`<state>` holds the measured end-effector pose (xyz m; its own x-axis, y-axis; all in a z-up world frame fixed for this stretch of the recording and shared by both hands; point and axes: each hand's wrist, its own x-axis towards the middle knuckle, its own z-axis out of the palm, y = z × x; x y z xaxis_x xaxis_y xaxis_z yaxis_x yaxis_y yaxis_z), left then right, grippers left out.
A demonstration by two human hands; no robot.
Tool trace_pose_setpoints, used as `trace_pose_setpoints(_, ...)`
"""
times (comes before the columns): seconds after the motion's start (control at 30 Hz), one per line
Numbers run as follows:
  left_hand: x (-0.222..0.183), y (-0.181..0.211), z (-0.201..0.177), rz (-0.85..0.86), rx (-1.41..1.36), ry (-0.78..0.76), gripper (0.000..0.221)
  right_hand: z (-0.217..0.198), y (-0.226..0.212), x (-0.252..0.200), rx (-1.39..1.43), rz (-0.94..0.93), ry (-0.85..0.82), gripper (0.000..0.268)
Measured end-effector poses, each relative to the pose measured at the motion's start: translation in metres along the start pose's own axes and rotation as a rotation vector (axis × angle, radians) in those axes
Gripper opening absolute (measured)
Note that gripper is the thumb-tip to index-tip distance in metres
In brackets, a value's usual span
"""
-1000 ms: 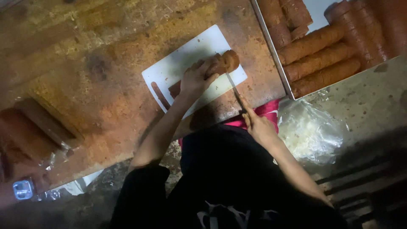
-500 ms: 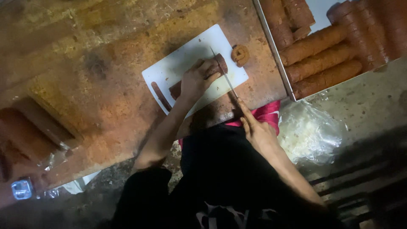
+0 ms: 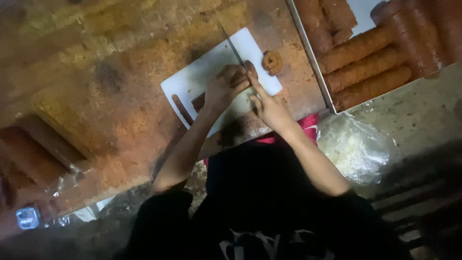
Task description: Slicing long cylindrical food rolls into smaller pieces and placing them in a tray
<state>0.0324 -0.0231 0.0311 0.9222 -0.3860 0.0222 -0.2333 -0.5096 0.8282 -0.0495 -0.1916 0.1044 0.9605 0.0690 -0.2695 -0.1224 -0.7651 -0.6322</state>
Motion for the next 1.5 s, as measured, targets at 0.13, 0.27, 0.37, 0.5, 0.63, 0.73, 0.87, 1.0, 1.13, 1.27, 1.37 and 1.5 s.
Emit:
trace_pose_setpoints(0.13, 0.004, -0.014, 0.004, -0.066, 0.033, -0.03, 0.039, -0.012, 0.009, -0.067, -0.016, 0.12, -0.123, 0.06)
trace_pose_setpoints(0.27, 0.011, -0.021, 0.012, 0.015, 0.091, -0.007, 0.036, 0.003, 0.018, -0.045, -0.034, 0.165, -0.138, 0.061)
trace_pose_setpoints(0.37, 0.007, -0.02, 0.014, 0.037, 0.125, -0.002, 0.033, 0.035, 0.034, -0.006, 0.012, 0.057, -0.027, 0.059)
trace_pose_setpoints(0.5, 0.0, -0.01, 0.0, 0.049, 0.079, 0.048, 0.031, 0.035, 0.03, -0.011, 0.013, 0.013, -0.02, 0.063)
trace_pose_setpoints(0.63, 0.006, -0.011, 0.003, -0.058, -0.017, 0.073, 0.036, 0.017, 0.028, -0.068, -0.003, 0.122, -0.108, 0.06)
trace_pose_setpoints(0.73, 0.012, -0.023, 0.015, -0.103, -0.016, 0.048, 0.034, 0.011, 0.034, -0.088, -0.01, 0.21, -0.164, 0.062)
trace_pose_setpoints(0.87, 0.005, -0.02, 0.004, 0.067, 0.132, 0.078, 0.045, 0.031, 0.053, -0.071, -0.006, 0.135, -0.112, 0.063)
trace_pose_setpoints(1.0, -0.007, 0.008, -0.025, -0.045, 0.218, -0.188, 0.049, -0.01, 0.02, -0.105, -0.043, 0.152, -0.145, 0.061)
trace_pose_setpoints(1.13, -0.014, -0.01, -0.018, -0.031, 0.111, -0.153, 0.052, -0.027, 0.005, -0.131, -0.096, 0.245, -0.139, 0.062)
trace_pose_setpoints(1.27, -0.018, -0.015, -0.009, -0.009, 0.127, -0.036, 0.038, -0.022, -0.001, -0.129, -0.126, 0.244, -0.134, 0.058)
trace_pose_setpoints(1.37, -0.019, -0.015, -0.011, -0.016, 0.151, -0.005, 0.039, -0.021, -0.01, -0.125, -0.129, 0.254, -0.145, 0.058)
trace_pose_setpoints(1.5, -0.013, -0.007, -0.015, -0.141, 0.012, -0.033, 0.048, -0.023, -0.019, -0.111, -0.116, 0.296, -0.205, 0.054)
